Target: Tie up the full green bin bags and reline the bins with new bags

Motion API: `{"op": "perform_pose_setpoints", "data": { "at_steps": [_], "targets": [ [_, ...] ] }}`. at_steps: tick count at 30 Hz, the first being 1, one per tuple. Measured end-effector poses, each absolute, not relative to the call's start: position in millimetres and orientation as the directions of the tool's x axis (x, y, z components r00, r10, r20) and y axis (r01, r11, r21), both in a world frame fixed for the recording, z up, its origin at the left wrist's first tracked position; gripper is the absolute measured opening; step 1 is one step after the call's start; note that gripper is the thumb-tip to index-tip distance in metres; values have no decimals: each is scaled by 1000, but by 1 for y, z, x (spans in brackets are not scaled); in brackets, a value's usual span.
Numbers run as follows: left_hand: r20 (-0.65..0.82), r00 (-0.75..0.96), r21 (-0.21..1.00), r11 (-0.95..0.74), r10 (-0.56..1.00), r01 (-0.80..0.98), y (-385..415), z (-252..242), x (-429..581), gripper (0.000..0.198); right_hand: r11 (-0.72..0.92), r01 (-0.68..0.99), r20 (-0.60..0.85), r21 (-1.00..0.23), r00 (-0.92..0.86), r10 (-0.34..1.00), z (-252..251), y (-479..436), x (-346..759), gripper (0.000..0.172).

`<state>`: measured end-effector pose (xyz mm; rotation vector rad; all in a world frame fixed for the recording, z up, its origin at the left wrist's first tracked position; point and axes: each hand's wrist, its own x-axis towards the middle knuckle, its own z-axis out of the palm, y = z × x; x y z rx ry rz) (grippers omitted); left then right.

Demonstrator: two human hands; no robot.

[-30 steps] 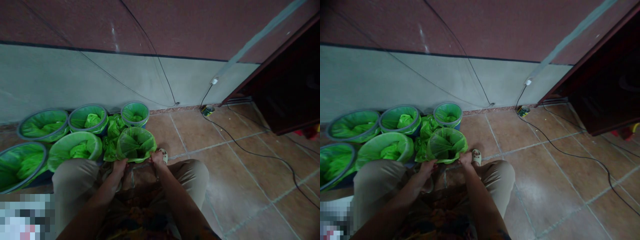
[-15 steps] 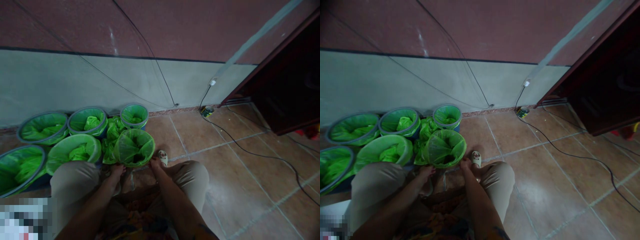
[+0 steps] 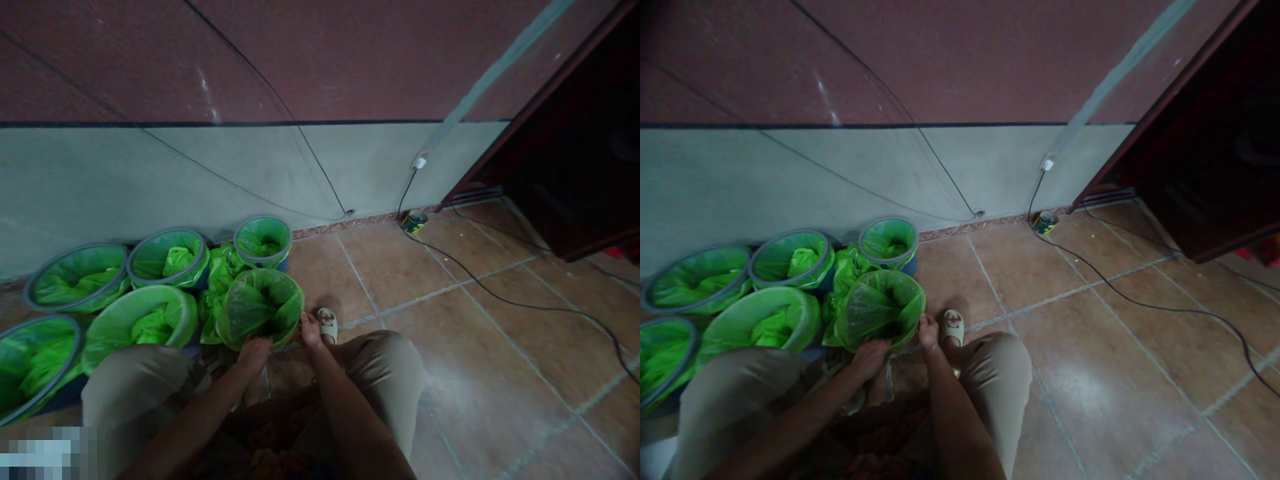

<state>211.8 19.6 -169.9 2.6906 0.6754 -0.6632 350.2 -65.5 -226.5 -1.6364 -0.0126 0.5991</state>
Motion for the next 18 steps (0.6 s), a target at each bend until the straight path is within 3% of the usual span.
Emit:
{"op": "perform_pose_setpoints", "data": {
  "at_steps": [4,7,9,12,15,18],
  "targets": [
    [-503,778,113,-864,376,491,48,-174,208,40,-115,-537,-549,-836,819,166,-218,-71,362,23],
    [-494,819,113,-912,292,394,73,-165,209,38,-37,-632,-632,-774,771,78,-210,-72,370,18],
    [-511,833,181,-920,214,348,88,-154,220,41,-10,-648,-647,-762,760,67,-207,-71,371,16],
    [-533,828,370,-832,174,414,102,-139,254,70,8,-666,-665,-746,745,47,-208,-67,370,15],
    [-437,848,444,-748,300,494,101,-143,293,73,18,-658,-656,-753,752,65,-214,-63,367,21],
    [-436,816,514,-638,380,573,89,-165,320,70,-39,-591,-591,-806,796,130,-223,-57,365,33]
  ]
}}
